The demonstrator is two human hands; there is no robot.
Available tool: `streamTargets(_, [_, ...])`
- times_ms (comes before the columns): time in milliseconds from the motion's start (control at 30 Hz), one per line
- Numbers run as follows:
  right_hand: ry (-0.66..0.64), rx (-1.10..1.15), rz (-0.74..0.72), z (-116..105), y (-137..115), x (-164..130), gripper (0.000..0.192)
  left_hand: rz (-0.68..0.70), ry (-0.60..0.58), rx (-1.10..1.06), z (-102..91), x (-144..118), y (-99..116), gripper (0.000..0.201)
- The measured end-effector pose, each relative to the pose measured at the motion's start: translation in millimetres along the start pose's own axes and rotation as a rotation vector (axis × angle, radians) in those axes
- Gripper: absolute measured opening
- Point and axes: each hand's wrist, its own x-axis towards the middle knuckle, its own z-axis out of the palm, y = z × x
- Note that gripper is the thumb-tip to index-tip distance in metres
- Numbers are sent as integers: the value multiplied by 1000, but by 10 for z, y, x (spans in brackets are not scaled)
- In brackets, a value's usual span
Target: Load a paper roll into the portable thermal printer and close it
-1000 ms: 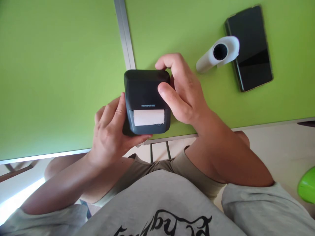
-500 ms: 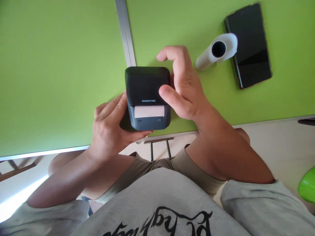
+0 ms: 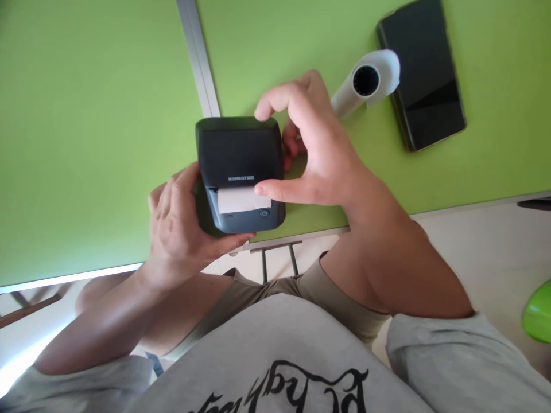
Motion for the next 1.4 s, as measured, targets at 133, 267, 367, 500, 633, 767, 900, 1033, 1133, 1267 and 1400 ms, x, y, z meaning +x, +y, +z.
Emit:
streamTargets(133, [218, -74, -276, 81, -49, 43, 54, 1, 11, -5, 14, -8, -3, 97])
streamTargets(267, [330, -111, -277, 172, -163, 87, 27, 3, 23, 11, 25, -16, -25, 100])
streamTargets(367, [454, -17, -270, 243, -213, 139, 24, 11, 24, 9, 31, -25, -42, 102])
streamTargets(500, [579, -4, -207, 305, -202, 217, 37, 30, 25, 13, 38, -35, -62, 101])
streamTargets(633, [575, -237, -273, 311, -184, 217, 48, 53, 49, 20, 42, -34, -70, 101])
streamTargets(767, [341, -412, -176, 256, -289, 188, 35, 44, 49, 20, 46, -33, -60, 102])
streamTargets(900, [30, -701, 53, 171, -492, 256, 20, 46, 51, 36, 48, -33, -52, 100])
streamTargets(1033, [-242, -861, 229, 114, -658, 342, 17, 61, 50, 42, 48, -20, -54, 98])
streamTargets(1133, [-359, -836, 215, 91, -738, 364, 16, 64, 48, 52, 47, -9, -55, 98])
streamTargets(1267, [-398, -809, 255, 83, -798, 394, 13, 59, 44, 51, 40, -5, -46, 97])
streamTargets(1400, [-329, -620, 222, 30, -810, 384, 14, 51, 31, 38, 33, -12, -34, 97])
